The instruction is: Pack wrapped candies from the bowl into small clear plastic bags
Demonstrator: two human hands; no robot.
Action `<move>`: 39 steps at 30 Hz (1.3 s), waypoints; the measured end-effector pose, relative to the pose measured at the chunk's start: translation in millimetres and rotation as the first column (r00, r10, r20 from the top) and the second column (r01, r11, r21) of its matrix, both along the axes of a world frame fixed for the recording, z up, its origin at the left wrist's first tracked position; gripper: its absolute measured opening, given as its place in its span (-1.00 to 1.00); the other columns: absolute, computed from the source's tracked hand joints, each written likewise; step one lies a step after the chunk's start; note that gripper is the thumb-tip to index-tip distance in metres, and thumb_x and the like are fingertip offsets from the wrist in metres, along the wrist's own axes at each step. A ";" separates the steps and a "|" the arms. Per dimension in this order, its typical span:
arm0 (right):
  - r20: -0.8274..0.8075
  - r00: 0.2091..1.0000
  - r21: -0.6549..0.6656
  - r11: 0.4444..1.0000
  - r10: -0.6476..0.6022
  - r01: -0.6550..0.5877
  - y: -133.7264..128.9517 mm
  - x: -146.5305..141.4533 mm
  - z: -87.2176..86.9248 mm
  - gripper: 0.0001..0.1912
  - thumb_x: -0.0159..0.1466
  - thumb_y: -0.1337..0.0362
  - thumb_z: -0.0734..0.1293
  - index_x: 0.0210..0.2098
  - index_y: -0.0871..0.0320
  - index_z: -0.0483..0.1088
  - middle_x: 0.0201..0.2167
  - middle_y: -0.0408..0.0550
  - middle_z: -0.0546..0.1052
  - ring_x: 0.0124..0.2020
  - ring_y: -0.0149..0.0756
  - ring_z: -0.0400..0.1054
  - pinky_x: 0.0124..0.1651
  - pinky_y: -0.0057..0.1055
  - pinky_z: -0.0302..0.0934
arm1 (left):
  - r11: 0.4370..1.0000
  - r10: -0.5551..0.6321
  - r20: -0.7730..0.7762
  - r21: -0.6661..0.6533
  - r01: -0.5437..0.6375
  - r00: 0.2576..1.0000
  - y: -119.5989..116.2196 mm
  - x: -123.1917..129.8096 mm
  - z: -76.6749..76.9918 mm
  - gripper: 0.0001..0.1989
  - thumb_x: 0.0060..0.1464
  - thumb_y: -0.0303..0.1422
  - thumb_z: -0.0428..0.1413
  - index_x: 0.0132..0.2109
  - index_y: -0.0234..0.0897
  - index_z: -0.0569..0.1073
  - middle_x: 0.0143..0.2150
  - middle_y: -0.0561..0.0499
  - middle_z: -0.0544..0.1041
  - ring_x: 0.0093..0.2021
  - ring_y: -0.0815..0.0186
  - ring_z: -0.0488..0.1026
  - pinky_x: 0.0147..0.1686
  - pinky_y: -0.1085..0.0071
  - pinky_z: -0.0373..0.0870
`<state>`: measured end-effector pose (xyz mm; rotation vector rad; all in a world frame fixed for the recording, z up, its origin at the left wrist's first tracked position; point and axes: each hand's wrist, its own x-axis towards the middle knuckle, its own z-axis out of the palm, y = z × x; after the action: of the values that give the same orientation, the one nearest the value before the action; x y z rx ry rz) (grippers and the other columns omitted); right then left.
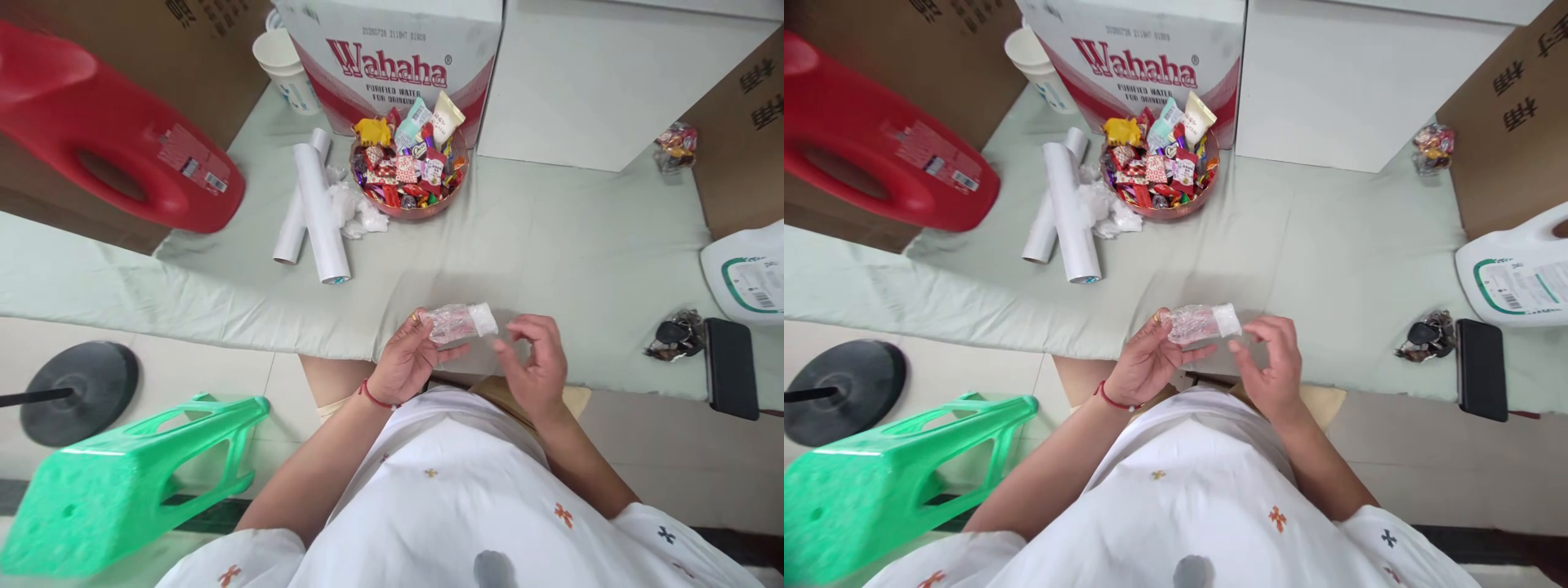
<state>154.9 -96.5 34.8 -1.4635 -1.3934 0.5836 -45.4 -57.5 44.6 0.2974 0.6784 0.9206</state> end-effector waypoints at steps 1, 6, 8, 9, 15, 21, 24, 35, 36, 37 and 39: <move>0.070 0.996 -0.002 0.998 0.063 -0.063 0.6 -0.6 0.8 -0.74 0.25 0.14 0.51 -0.09 -0.03 0.49 -0.09 0.02 0.51 -0.08 -0.10 0.38 -0.02 -0.12 0.33 | 1.000 -0.004 0.007 -0.001 0.004 1.000 -0.2 0.0 0.0 -0.66 0.10 -0.22 0.37 -0.25 -0.20 0.34 0.00 -0.01 0.63 0.14 0.05 0.56 0.13 -0.10 0.51; -0.016 0.990 -0.137 0.980 0.142 -0.143 6.6 -3.7 -2.7 -0.91 0.37 0.14 0.40 -0.17 -0.03 0.52 -0.20 -0.04 0.57 -0.10 -0.13 0.41 0.03 -0.13 0.31 | 0.999 -0.032 0.053 -0.042 0.034 0.998 -2.0 -1.0 0.1 -0.68 0.06 -0.25 0.38 -0.23 -0.18 0.38 -0.05 -0.02 0.64 0.14 0.03 0.56 0.12 -0.08 0.51; -0.222 0.968 -0.239 0.956 0.119 -0.173 8.5 -2.8 -4.7 -0.86 0.35 0.09 0.42 -0.22 0.00 0.53 -0.25 -0.08 0.57 -0.19 -0.20 0.41 -0.04 -0.21 0.31 | 0.998 -0.027 0.061 -0.051 0.030 0.998 -2.2 -3.3 0.3 -0.69 0.06 -0.26 0.38 -0.22 -0.18 0.38 -0.05 -0.02 0.64 0.16 0.02 0.55 0.13 -0.11 0.49; -0.336 0.938 -0.291 0.939 0.081 -0.186 9.8 -1.5 -5.2 -0.82 0.32 0.05 0.45 -0.24 0.01 0.53 -0.30 -0.10 0.56 -0.24 -0.24 0.39 -0.10 -0.25 0.31 | 0.998 -0.023 0.062 -0.054 0.026 0.998 -2.0 -4.9 0.6 -0.69 0.06 -0.27 0.37 -0.22 -0.18 0.38 -0.04 -0.03 0.64 0.17 0.01 0.55 0.13 -0.13 0.48; -0.736 0.638 -0.437 0.878 -0.226 -0.194 18.5 13.6 -4.5 -0.64 0.09 0.01 0.59 -0.40 0.07 0.44 -0.45 -0.18 0.41 -0.44 -0.39 0.25 -0.39 -0.41 0.23 | 0.999 -0.024 0.067 -0.034 0.026 0.997 1.5 -13.3 3.1 -0.71 0.11 -0.24 0.34 -0.27 -0.21 0.36 0.17 -0.09 0.59 0.19 -0.03 0.53 0.17 -0.25 0.41; -0.380 0.904 -0.349 0.935 -0.198 0.058 8.1 19.8 -7.7 -0.69 0.26 -0.02 0.47 -0.21 0.06 0.46 -0.31 -0.11 0.46 -0.36 -0.35 0.30 -0.35 -0.38 0.28 | 0.999 -0.022 0.156 -0.037 0.028 0.987 2.3 -14.8 0.2 -0.79 0.17 -0.28 0.28 -0.24 -0.21 0.38 0.18 -0.10 0.59 0.21 -0.05 0.53 0.22 -0.35 0.32; -0.046 0.997 -0.008 0.998 -0.063 0.062 5.1 19.2 -4.7 -0.67 0.32 0.02 0.43 -0.03 0.04 0.45 -0.08 0.01 0.48 -0.17 -0.24 0.39 -0.11 -0.23 0.38 | 0.999 -0.041 0.196 -0.022 0.046 0.980 2.3 -15.4 -1.8 -0.85 0.22 -0.31 0.22 -0.23 -0.23 0.39 0.23 -0.11 0.55 0.26 -0.10 0.49 0.26 -0.43 0.23; -0.464 0.879 -0.301 0.953 -0.110 -0.039 19.7 24.8 -4.7 -0.78 0.23 0.07 0.52 -0.30 0.05 0.53 -0.43 -0.17 0.47 -0.40 -0.37 0.31 -0.31 -0.38 0.28 | 1.000 -0.030 0.209 -0.001 0.031 0.977 3.3 -26.3 -5.9 -0.88 0.25 -0.35 0.19 -0.27 -0.24 0.42 0.30 -0.08 0.49 0.32 -0.14 0.43 0.27 -0.46 0.20; -0.570 0.802 -0.361 0.931 -0.179 -0.050 21.2 27.3 -5.0 -0.73 0.17 0.05 0.56 -0.33 0.07 0.52 -0.46 -0.18 0.44 -0.42 -0.40 0.28 -0.38 -0.43 0.23 | 1.000 -0.023 0.200 0.000 0.023 0.980 3.3 -28.1 -7.0 -0.88 0.24 -0.34 0.19 -0.26 -0.24 0.42 0.31 -0.06 0.49 0.30 -0.14 0.44 0.26 -0.45 0.22; -0.637 0.735 -0.417 0.906 -0.235 -0.072 22.3 29.7 -5.4 -0.69 0.11 0.04 0.59 -0.36 0.09 0.50 -0.47 -0.18 0.42 -0.44 -0.42 0.26 -0.44 -0.47 0.18 | 1.000 -0.019 0.190 0.000 0.020 0.982 3.3 -29.4 -8.0 -0.87 0.24 -0.33 0.20 -0.26 -0.23 0.42 0.31 -0.05 0.49 0.29 -0.14 0.46 0.25 -0.43 0.25; -0.658 0.682 -0.491 0.868 -0.318 -0.069 23.0 33.2 -6.9 -0.64 0.04 0.06 0.62 -0.35 0.12 0.49 -0.45 -0.18 0.40 -0.46 -0.45 0.22 -0.51 -0.53 0.09 | 1.000 -0.021 0.163 0.005 0.020 0.986 2.9 -29.7 -9.5 -0.85 0.25 -0.30 0.21 -0.24 -0.22 0.41 0.31 -0.04 0.49 0.25 -0.12 0.49 0.24 -0.39 0.29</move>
<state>188.1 -73.4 27.9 -1.4365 -0.5043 1.3282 -75.1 -54.6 35.1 0.2287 0.5221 0.9155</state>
